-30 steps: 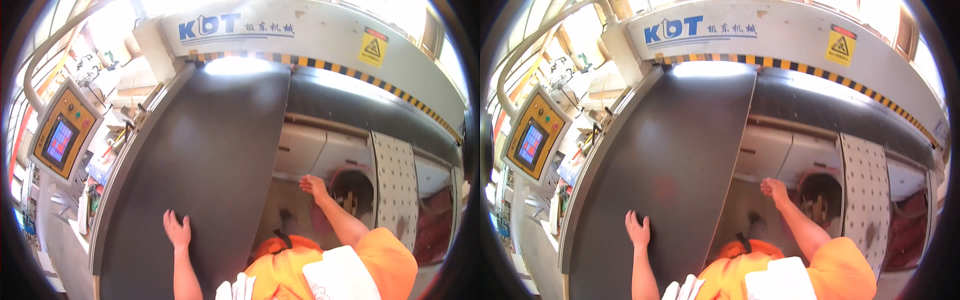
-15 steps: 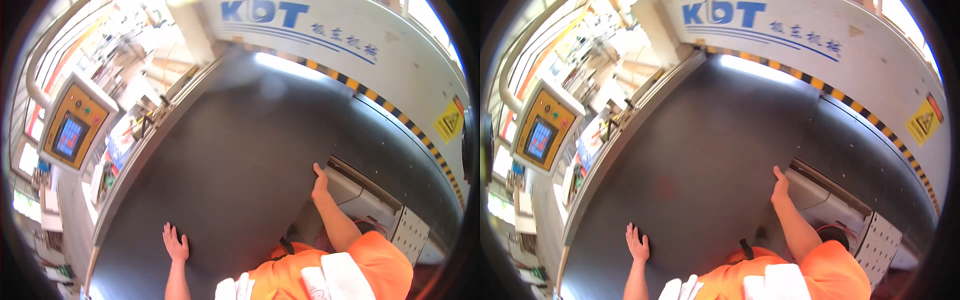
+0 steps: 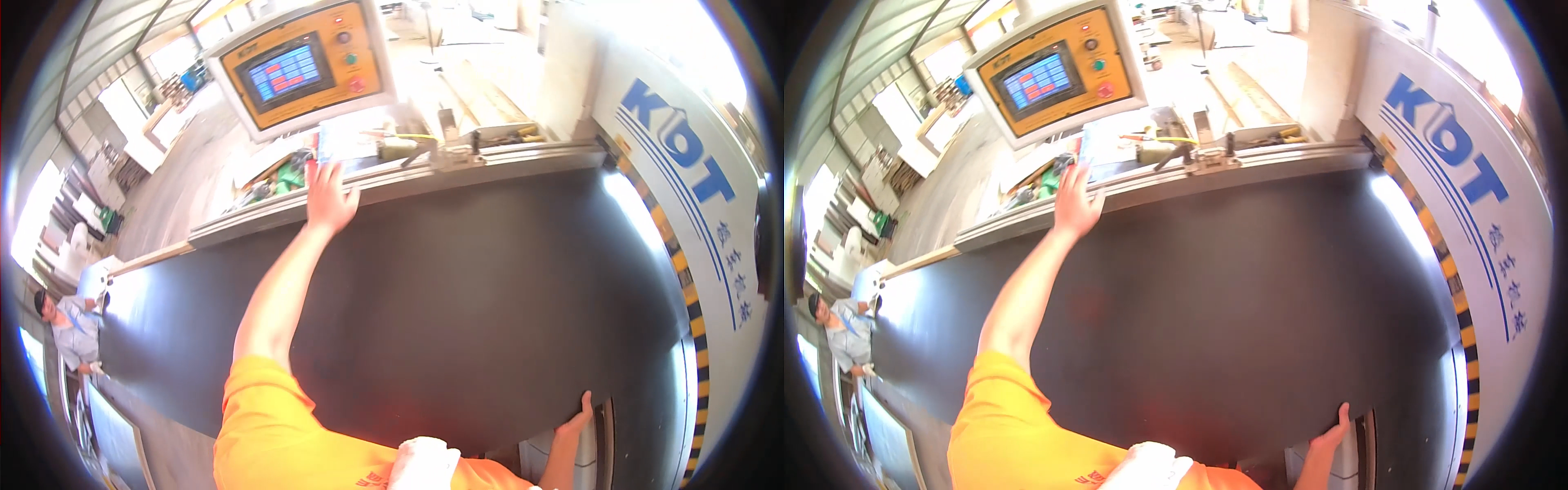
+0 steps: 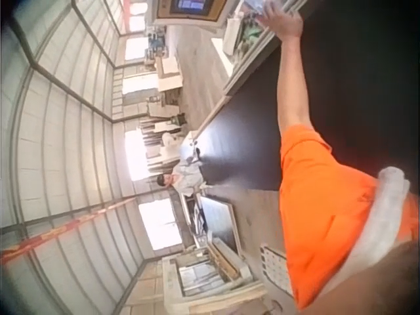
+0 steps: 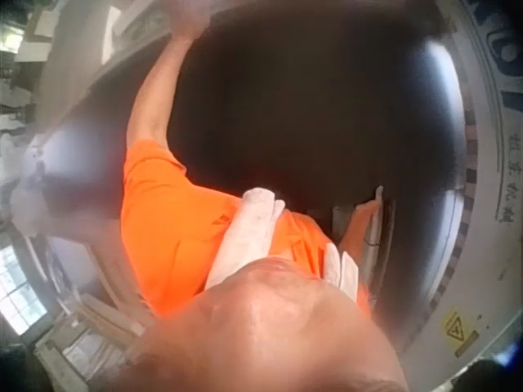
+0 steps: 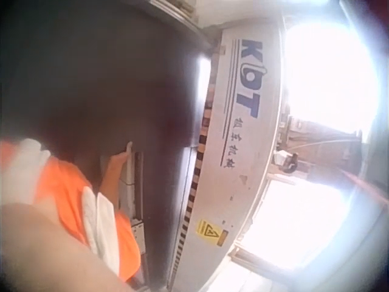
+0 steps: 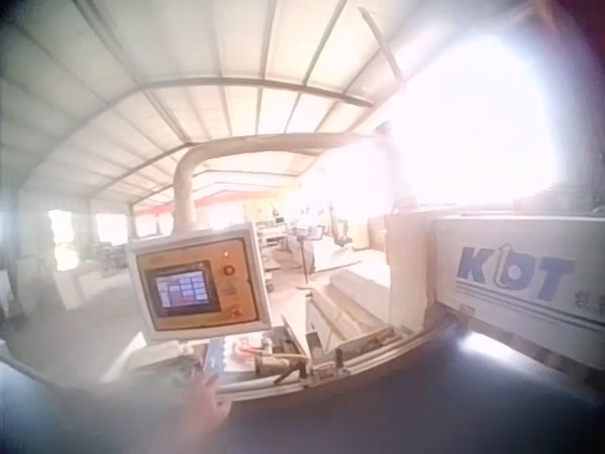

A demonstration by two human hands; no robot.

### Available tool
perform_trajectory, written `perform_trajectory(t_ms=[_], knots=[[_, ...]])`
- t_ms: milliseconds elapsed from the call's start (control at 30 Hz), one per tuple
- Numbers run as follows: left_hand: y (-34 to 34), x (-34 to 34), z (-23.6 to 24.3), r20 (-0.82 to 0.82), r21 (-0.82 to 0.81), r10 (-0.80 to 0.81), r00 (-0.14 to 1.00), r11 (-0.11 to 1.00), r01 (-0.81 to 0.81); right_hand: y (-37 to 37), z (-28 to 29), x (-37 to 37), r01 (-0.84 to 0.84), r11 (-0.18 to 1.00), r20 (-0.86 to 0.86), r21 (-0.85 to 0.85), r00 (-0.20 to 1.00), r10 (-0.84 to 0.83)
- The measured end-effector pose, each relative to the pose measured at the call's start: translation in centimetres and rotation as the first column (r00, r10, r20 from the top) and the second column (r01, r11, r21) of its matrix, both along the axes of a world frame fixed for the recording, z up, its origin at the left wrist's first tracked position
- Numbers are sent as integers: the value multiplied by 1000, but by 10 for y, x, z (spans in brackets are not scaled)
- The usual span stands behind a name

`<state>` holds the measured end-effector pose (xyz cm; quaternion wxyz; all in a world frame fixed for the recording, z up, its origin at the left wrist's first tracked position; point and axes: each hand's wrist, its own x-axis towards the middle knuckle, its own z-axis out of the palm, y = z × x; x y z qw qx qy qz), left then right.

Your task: The person carries a large panel to an industrial cutting machine with a coworker, places it onto the machine table, and operates the control screen. Together they guide the panel through the cutting cycles, reposition the pieces, and carry the cut panels away to a stack.

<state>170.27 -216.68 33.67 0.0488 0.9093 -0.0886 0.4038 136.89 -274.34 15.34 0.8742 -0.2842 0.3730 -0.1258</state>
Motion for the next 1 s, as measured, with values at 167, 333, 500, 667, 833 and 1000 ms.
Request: perform_trajectory(t_ms=[167, 333, 500, 667, 833, 1000], knots=[[-25, 119, 85, 85, -80, -46, 995, 995, 53, -5, -1, -1, 51, 997, -38, -63, 998, -53], [-27, 160, 102, 23, -95, 108, 994, 990, -106, 24, 35, 13, 0, 979, -153, -204, 988, -31], [-20, 175, 112, 1, 2, 152, 988, 988, -152, 34, 43, 10, -42, 965, -153, -259, 988, 2], [-7, 180, 120, 200, 63, 72, 977, 994, -86, 20, 23, -11, -190, 899, -171, -394, 976, 132], [49, 172, 129, 184, -271, 293, 938, 933, -238, -8, -8, -15, -228, 893, -118, -387, 973, 198], [69, 168, 137, 86, -342, 258, 962, 915, -215, -2, -1, -10, -199, 889, -173, -412, 975, 138]])
